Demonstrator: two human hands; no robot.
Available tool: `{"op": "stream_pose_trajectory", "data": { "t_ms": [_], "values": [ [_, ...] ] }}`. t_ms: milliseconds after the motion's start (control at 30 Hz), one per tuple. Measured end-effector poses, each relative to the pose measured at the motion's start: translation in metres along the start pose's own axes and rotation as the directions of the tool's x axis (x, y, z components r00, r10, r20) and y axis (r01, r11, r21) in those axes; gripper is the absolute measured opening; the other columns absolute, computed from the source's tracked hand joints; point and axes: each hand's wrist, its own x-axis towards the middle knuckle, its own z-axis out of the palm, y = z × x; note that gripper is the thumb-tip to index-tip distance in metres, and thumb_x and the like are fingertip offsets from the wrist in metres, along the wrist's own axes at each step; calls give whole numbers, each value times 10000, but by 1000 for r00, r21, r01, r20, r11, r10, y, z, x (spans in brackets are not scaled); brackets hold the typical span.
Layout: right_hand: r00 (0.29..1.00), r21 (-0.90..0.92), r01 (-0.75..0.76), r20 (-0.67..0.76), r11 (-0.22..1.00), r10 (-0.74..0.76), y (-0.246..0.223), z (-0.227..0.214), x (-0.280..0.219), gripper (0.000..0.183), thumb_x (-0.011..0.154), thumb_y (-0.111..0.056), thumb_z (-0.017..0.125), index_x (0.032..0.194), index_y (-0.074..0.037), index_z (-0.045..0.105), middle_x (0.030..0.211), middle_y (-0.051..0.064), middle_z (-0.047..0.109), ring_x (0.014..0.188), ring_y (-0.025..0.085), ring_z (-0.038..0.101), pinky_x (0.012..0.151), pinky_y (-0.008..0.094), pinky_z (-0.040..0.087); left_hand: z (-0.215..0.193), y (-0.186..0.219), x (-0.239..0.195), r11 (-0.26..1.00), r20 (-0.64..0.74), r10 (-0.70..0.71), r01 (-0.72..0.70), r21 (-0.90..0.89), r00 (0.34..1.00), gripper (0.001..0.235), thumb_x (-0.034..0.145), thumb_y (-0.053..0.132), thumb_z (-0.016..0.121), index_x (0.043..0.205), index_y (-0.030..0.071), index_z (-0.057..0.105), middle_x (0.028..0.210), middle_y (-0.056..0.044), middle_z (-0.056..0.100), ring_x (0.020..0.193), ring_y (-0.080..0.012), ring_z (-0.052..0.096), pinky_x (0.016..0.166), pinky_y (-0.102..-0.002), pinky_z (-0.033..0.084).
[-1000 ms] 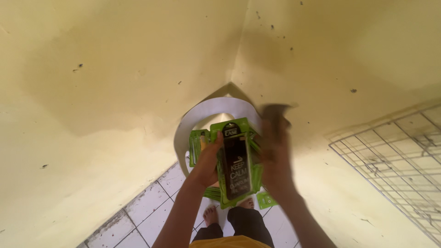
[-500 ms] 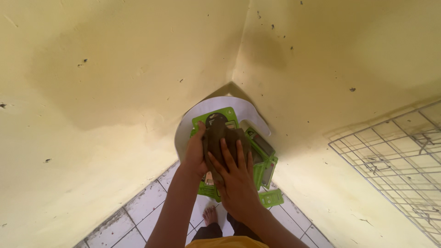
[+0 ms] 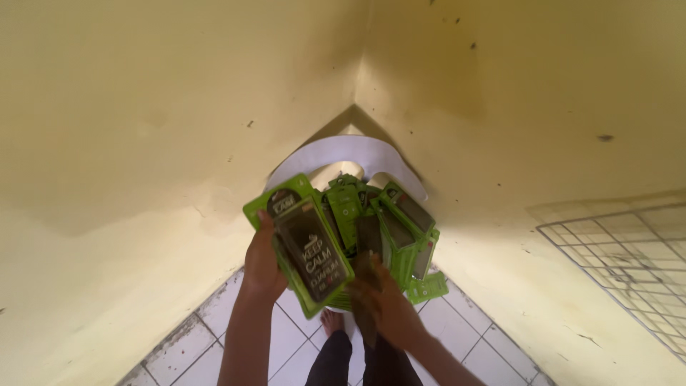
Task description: The person picks up packaged phone cases from a white plastic chair, wipes each package with a dark cloth, and hangs them on a wall-mounted wire grid display. The person repeats this process for multiple cases of different colors.
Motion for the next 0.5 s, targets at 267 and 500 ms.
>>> {"op": "stream_pose_trajectory", "data": {
  "t_ms": [267, 500],
  "values": [
    [952, 0, -249, -186, 969, 245, 116, 18, 101, 493, 1066, -306, 487, 1550, -257, 410, 1549, 215, 433, 1257, 426, 598, 1061, 504, 505, -52, -73, -9, 949, -265, -303, 314, -2, 915, 688, 1014, 542, 249, 1398, 29, 497, 1277, -241, 655, 1176, -368, 650, 991, -510, 552],
    [959, -307, -281, -71, 909, 273, 120, 52, 173, 580, 1026, -405, 553, 1563, -302, 360, 1643, 235, 196, 1415, 466, 400, 1114, 524, 441, -64, -123, 3, 868, -320, -484, 494, -54, 814, 678, 1006, 535, 266, 1361, 37, 558, 1207, -233, 703, 1096, -337, 701, 947, -470, 593]
  ]
}}
